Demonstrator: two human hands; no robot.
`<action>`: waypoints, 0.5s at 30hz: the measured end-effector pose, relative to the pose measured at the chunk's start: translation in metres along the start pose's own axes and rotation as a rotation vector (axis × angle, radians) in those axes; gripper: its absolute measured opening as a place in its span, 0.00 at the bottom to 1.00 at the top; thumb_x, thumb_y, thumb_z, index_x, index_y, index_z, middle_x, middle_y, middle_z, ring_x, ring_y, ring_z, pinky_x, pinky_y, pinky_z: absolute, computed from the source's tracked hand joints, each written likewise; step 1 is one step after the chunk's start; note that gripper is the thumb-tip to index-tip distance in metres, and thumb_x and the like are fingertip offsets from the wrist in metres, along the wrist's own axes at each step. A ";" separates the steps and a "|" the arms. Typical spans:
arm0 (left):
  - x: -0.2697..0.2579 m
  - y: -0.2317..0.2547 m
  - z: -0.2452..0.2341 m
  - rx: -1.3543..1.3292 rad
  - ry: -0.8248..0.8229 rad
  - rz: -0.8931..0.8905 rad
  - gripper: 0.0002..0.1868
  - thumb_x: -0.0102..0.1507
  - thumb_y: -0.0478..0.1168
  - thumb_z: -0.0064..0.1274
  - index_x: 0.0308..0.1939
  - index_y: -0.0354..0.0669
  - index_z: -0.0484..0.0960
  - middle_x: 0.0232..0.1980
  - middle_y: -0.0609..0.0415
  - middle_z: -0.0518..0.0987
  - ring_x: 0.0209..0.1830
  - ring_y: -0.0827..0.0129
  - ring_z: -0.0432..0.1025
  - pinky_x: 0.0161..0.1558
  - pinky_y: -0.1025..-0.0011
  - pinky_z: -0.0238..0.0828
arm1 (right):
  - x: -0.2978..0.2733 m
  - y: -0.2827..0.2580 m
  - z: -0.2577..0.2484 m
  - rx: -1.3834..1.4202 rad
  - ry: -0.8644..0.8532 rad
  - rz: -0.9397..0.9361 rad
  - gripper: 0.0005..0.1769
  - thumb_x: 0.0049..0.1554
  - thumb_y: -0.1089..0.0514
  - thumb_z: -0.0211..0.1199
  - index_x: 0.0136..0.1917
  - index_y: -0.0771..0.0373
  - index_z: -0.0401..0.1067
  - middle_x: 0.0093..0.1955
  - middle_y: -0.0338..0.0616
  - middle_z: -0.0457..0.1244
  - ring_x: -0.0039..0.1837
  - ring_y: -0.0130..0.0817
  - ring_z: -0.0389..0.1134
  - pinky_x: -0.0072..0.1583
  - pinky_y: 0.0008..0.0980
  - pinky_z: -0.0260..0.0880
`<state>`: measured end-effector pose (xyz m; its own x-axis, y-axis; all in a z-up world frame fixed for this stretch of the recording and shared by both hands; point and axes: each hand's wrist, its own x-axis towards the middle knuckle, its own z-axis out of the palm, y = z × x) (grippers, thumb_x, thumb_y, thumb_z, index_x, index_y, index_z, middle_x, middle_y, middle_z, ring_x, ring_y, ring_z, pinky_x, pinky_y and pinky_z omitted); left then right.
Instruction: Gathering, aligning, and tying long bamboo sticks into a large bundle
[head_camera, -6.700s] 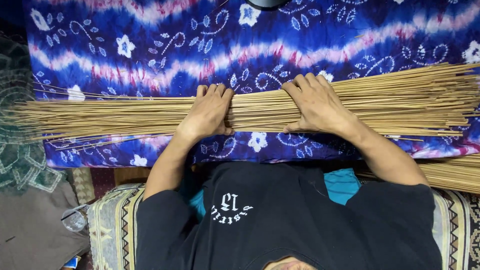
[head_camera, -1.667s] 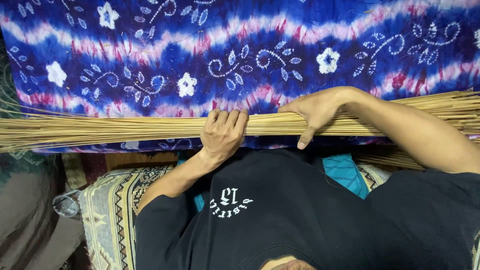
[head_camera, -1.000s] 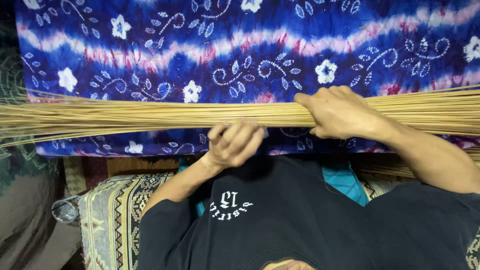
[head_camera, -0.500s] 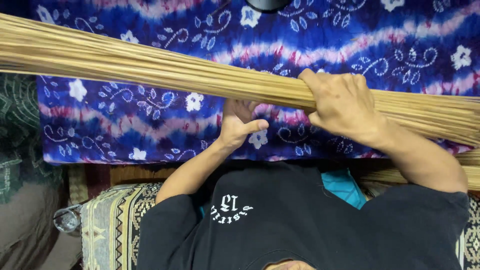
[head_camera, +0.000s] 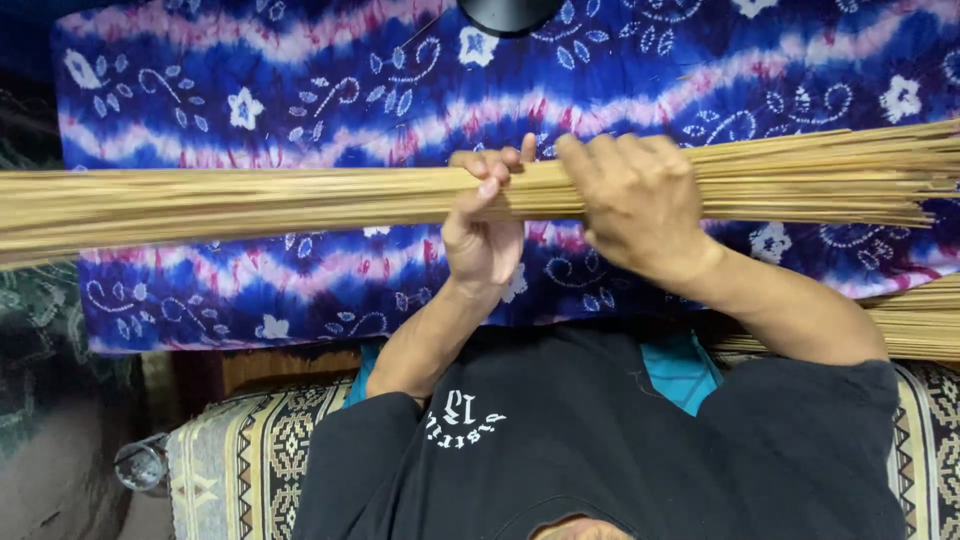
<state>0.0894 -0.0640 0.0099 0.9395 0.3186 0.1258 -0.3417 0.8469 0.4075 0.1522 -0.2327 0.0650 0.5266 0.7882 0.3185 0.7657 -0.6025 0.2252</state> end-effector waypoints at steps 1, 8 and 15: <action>0.001 0.002 -0.004 -0.001 0.005 0.001 0.09 0.64 0.34 0.48 0.43 0.51 0.64 0.41 0.60 0.71 0.60 0.68 0.68 0.80 0.54 0.44 | -0.008 0.005 0.004 0.002 -0.003 -0.003 0.43 0.32 0.54 0.75 0.63 0.55 0.70 0.38 0.34 0.63 0.41 0.33 0.69 0.49 0.33 0.71; 0.002 0.004 -0.009 -0.042 0.003 -0.002 0.10 0.62 0.32 0.47 0.42 0.50 0.65 0.40 0.59 0.69 0.55 0.69 0.70 0.80 0.50 0.48 | -0.032 0.025 0.005 -0.142 0.156 0.048 0.18 0.51 0.65 0.55 0.53 0.50 0.73 0.38 0.31 0.61 0.40 0.29 0.66 0.53 0.28 0.70; 0.007 0.009 0.000 0.005 -0.046 0.026 0.11 0.64 0.33 0.48 0.46 0.49 0.65 0.43 0.59 0.69 0.58 0.70 0.69 0.79 0.55 0.50 | -0.027 0.026 0.023 -0.111 0.254 0.019 0.17 0.56 0.67 0.45 0.49 0.54 0.73 0.34 0.35 0.56 0.36 0.32 0.63 0.49 0.28 0.71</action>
<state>0.0925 -0.0544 0.0141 0.9303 0.3209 0.1775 -0.3663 0.8363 0.4079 0.1664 -0.2669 0.0408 0.4203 0.7281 0.5415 0.7036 -0.6384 0.3121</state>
